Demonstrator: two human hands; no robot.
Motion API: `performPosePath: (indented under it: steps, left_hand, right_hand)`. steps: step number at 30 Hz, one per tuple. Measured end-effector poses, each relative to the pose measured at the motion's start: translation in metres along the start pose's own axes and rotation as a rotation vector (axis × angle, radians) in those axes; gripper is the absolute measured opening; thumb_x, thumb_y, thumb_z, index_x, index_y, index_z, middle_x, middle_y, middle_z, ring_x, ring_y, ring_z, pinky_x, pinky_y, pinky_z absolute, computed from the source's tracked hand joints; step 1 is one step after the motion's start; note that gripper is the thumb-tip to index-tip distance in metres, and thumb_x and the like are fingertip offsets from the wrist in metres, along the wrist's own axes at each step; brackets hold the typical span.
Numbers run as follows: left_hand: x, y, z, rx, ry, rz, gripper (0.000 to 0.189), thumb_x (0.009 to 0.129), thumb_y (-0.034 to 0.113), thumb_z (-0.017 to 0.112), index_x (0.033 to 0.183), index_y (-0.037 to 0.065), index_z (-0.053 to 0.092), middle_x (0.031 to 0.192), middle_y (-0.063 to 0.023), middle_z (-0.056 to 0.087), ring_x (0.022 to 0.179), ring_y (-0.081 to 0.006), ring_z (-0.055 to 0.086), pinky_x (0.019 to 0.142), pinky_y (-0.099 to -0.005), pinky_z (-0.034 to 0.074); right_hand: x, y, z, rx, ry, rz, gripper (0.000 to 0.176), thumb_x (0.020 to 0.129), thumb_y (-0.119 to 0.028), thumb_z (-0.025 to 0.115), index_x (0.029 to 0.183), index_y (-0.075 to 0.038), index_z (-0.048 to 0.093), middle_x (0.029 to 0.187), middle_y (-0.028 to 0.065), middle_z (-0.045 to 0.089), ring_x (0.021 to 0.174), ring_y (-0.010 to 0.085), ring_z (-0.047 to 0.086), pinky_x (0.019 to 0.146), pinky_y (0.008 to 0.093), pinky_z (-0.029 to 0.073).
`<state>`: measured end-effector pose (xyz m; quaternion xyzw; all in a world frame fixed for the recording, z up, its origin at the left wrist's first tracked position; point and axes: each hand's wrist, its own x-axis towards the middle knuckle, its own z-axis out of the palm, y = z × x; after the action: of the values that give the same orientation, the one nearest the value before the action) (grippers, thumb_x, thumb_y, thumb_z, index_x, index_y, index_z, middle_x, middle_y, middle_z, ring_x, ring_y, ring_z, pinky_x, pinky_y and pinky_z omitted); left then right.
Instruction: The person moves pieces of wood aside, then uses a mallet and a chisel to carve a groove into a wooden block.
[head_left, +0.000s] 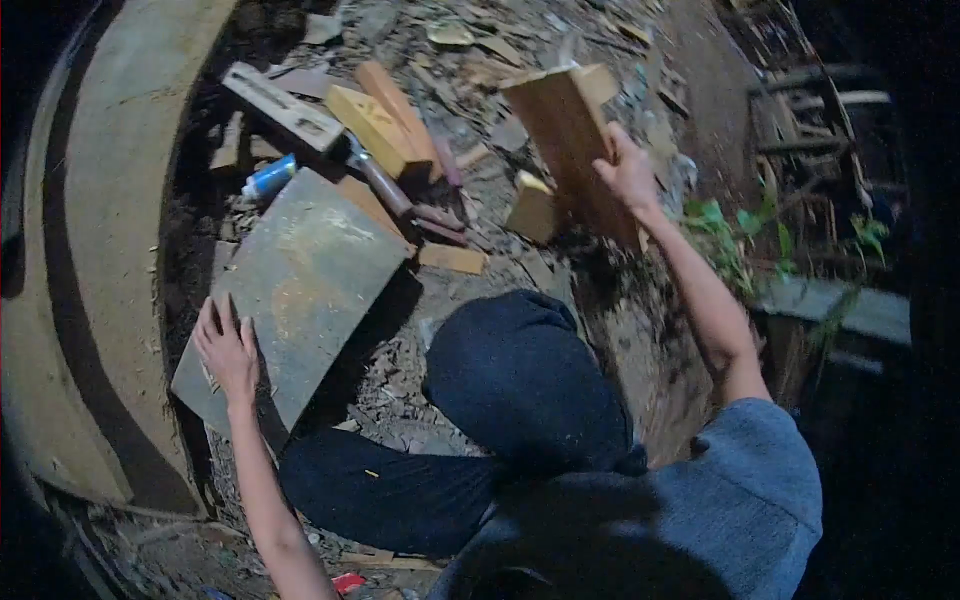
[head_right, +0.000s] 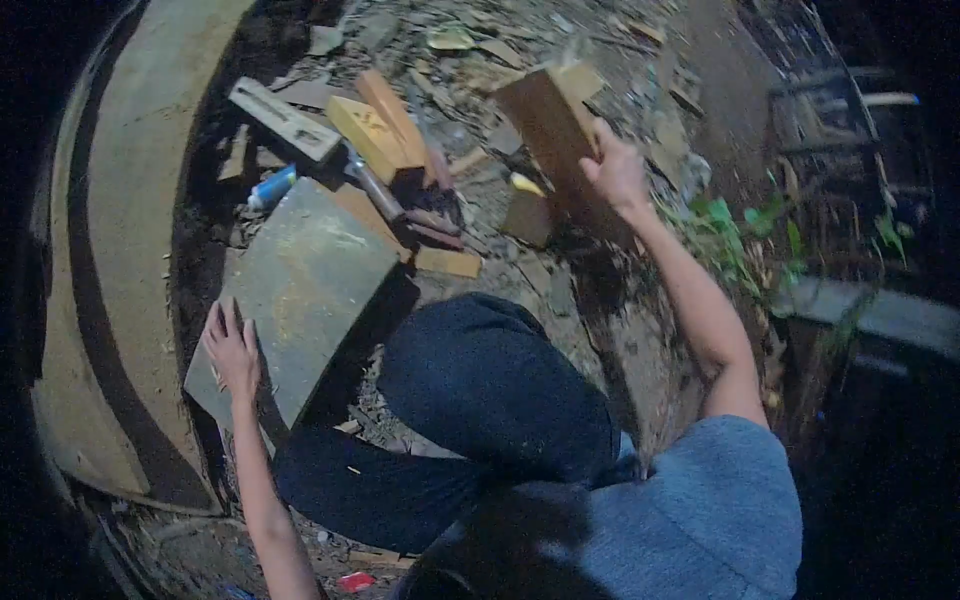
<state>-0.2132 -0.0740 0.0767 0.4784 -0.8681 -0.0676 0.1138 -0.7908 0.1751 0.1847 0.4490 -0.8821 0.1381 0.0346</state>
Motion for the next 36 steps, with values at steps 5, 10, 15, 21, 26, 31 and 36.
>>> performPosePath:
  steps: [5, 10, 15, 21, 26, 31, 36]
  left_hand:
    - [-0.005, -0.005, 0.017, 0.155, 0.094, 0.067, 0.047, 0.097, 0.036, 0.048, 0.141, 0.020, 0.044, 0.142, -0.0108, 0.041, 0.130, -0.0295, 0.038, 0.110, -0.0445, 0.026]
    - [-0.004, -0.010, 0.019, 0.128, 0.131, 0.090, 0.046, 0.096, 0.036, 0.048, 0.140, 0.021, 0.045, 0.141, -0.0099, 0.042, 0.129, -0.0291, 0.038, 0.110, -0.0450, 0.027]
    - [-0.011, -0.015, 0.025, 0.120, 0.173, 0.083, 0.044, 0.095, 0.034, 0.049, 0.138, 0.021, 0.046, 0.140, -0.0094, 0.044, 0.128, -0.0290, 0.039, 0.110, -0.0452, 0.026]
    - [-0.008, -0.007, 0.015, 0.042, 0.092, 0.009, 0.044, 0.094, 0.034, 0.050, 0.136, 0.021, 0.049, 0.138, -0.0086, 0.045, 0.128, -0.0283, 0.039, 0.111, -0.0455, 0.024]
    - [-0.003, -0.006, 0.016, 0.086, 0.108, 0.003, 0.043, 0.094, 0.034, 0.049, 0.135, 0.020, 0.049, 0.139, -0.0095, 0.043, 0.129, -0.0289, 0.038, 0.112, -0.0450, 0.024]
    - [-0.007, -0.003, 0.010, 0.044, 0.102, -0.020, 0.042, 0.096, 0.034, 0.048, 0.135, 0.020, 0.049, 0.140, -0.0102, 0.043, 0.130, -0.0297, 0.037, 0.112, -0.0445, 0.024]
    - [-0.006, -0.004, 0.012, 0.029, 0.115, -0.014, 0.042, 0.093, 0.033, 0.052, 0.133, 0.020, 0.051, 0.137, -0.0081, 0.044, 0.128, -0.0285, 0.039, 0.112, -0.0453, 0.024]
  right_hand:
    - [-0.069, -0.022, -0.142, 0.128, -0.088, 0.082, 0.058, 0.078, -0.027, 0.075, 0.128, -0.009, 0.052, 0.106, 0.0183, 0.066, 0.096, 0.0304, 0.065, 0.083, 0.0395, 0.051]
    - [-0.187, -0.023, -0.190, 0.097, -0.687, 0.215, 0.068, 0.076, -0.020, 0.078, 0.134, -0.005, 0.047, 0.111, 0.0098, 0.065, 0.104, 0.0168, 0.058, 0.089, 0.0366, 0.047]
    - [-0.300, -0.037, -0.119, -0.228, -1.635, 0.084, 0.035, 0.064, -0.030, 0.080, 0.077, 0.000, 0.069, 0.081, 0.0162, 0.069, 0.072, 0.0255, 0.066, 0.062, 0.0398, 0.052]
    - [-0.378, 0.034, 0.030, 0.035, -1.549, 0.751, 0.027, 0.078, -0.020, 0.062, 0.097, -0.003, 0.068, 0.079, 0.0076, 0.066, 0.076, 0.0206, 0.064, 0.064, 0.0368, 0.051]
    - [-0.373, 0.160, 0.026, 0.136, -1.705, 0.420, 0.027, 0.078, -0.020, 0.061, 0.098, -0.003, 0.068, 0.079, 0.0075, 0.066, 0.076, 0.0202, 0.064, 0.064, 0.0366, 0.051]
    - [-0.305, 0.141, 0.048, 0.178, -1.757, 0.201, 0.028, 0.078, -0.019, 0.060, 0.100, -0.003, 0.068, 0.079, 0.0073, 0.066, 0.076, 0.0198, 0.064, 0.065, 0.0365, 0.052]
    - [-0.238, 0.149, 0.060, 0.192, -1.760, -0.037, 0.028, 0.079, -0.019, 0.059, 0.101, -0.004, 0.068, 0.079, 0.0072, 0.066, 0.077, 0.0194, 0.064, 0.065, 0.0363, 0.052]
